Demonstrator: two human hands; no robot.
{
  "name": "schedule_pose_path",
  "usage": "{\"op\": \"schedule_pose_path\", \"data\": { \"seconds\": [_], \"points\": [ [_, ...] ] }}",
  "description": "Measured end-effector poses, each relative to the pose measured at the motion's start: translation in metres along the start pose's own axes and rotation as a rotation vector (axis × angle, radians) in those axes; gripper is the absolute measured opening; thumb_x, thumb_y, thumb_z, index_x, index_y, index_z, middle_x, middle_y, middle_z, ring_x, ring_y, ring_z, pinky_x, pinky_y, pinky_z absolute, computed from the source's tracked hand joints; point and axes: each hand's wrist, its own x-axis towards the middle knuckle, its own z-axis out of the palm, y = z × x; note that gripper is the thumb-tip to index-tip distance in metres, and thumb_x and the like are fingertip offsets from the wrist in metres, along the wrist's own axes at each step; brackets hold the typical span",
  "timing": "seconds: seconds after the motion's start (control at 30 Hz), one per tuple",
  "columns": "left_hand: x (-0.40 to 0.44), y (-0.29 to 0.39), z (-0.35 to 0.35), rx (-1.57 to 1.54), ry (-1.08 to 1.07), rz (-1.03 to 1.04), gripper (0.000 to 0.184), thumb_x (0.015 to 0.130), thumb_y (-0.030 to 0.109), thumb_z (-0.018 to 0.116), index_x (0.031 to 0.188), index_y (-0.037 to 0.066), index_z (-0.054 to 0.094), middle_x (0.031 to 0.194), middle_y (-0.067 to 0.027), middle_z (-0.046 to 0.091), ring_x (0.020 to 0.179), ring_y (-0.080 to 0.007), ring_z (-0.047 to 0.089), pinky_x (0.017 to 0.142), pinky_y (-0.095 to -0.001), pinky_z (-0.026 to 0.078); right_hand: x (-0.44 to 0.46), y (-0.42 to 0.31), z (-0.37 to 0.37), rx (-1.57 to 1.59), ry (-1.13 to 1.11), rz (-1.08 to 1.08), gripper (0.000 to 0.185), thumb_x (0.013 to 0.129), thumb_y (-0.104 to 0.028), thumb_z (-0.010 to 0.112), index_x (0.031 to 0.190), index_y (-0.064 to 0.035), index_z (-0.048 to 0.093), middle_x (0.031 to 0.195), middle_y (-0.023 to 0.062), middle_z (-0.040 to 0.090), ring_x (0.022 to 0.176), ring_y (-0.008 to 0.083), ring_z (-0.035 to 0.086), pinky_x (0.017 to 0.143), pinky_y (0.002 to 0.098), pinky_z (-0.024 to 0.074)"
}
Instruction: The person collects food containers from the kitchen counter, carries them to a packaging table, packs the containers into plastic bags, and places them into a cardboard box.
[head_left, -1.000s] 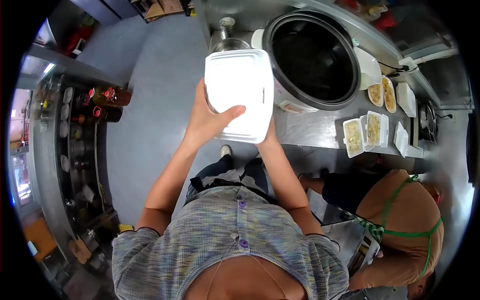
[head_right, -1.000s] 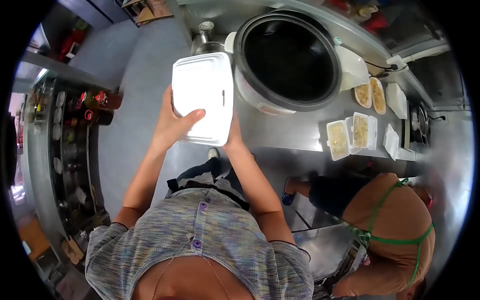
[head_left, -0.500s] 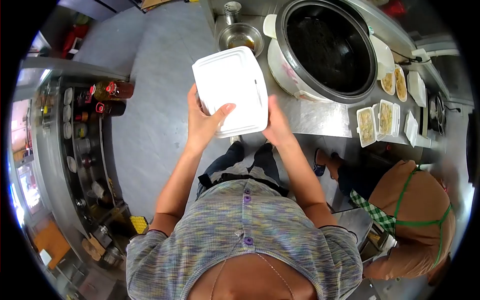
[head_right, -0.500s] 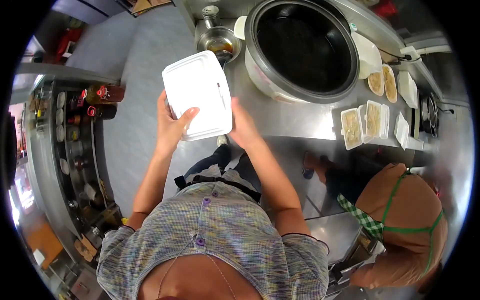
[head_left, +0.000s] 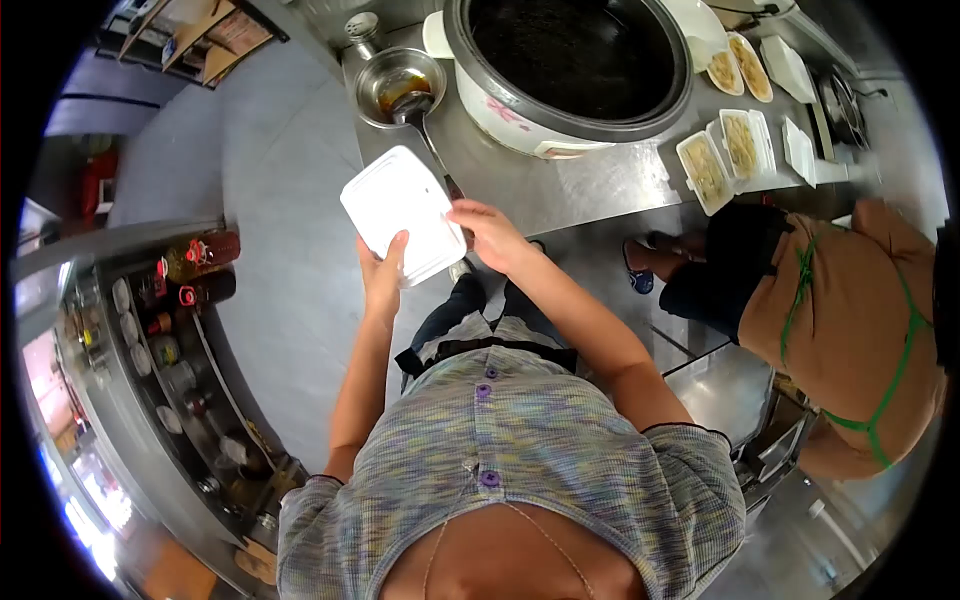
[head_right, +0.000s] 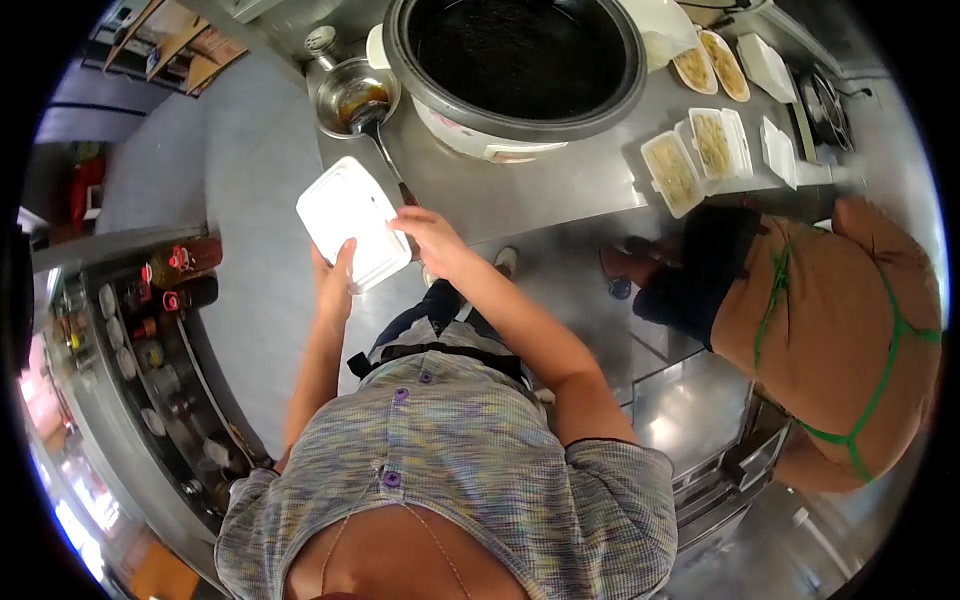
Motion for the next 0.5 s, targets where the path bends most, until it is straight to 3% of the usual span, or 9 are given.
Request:
{"op": "schedule_pose_path", "data": {
  "seconds": [0.1,0.23,0.4,0.5],
  "points": [
    [0.007,-0.032,-0.013,0.067,0.001,0.022,0.061,0.078,0.018,0.064,0.125,-0.002,0.030,0.116,-0.0138,0.045,0.106,-0.0208,0.045,0.090,-0.0318,0.038,-0.001,0.014,-0.012,0.063,-0.097,0.100,0.019,0.079,-0.012,0.061,0.097,-0.0049,0.059,0.092,0.0049,0.061,0.080,0.0152,0.059,0.069,0.0281,0.0478],
    [0.006,-0.032,-0.002,0.054,-0.100,-0.048,0.062,0.078,0.018,0.065,0.125,-0.002,0.029,0.116,-0.0137,0.046,0.106,-0.0206,0.045,0.090,-0.0317,0.038,0.026,0.015,-0.022,0.091,-0.085,0.022,0.022,0.078,-0.011,0.064,0.097,-0.0010,0.058,0.095,0.0075,0.060,0.090,0.0154,0.057,0.075,0.0317,0.0460],
    [0.006,-0.009,0.005,0.058,-0.129,-0.008,0.061,0.079,0.016,0.064,0.125,-0.002,0.030,0.116,-0.0140,0.046,0.107,-0.0206,0.045,0.091,-0.0315,0.037,0.008,-0.011,-0.021,-0.146,-0.164,0.016,0.026,0.079,-0.014,0.064,0.100,0.0000,0.058,0.096,0.0059,0.060,0.091,0.0154,0.056,0.082,0.0304,0.0424],
    [0.005,-0.018,0.001,0.091,-0.124,0.000,0.059,0.080,0.016,0.063,0.125,-0.002,0.031,0.117,-0.0136,0.047,0.108,-0.0206,0.045,0.091,-0.0319,0.037,0.000,-0.013,-0.022,-0.220,-0.120,0.041,0.032,0.079,-0.018,0.065,0.104,-0.0009,0.055,0.097,0.0069,0.060,0.091,0.0171,0.057,0.079,0.0323,0.0453]
  ]
}}
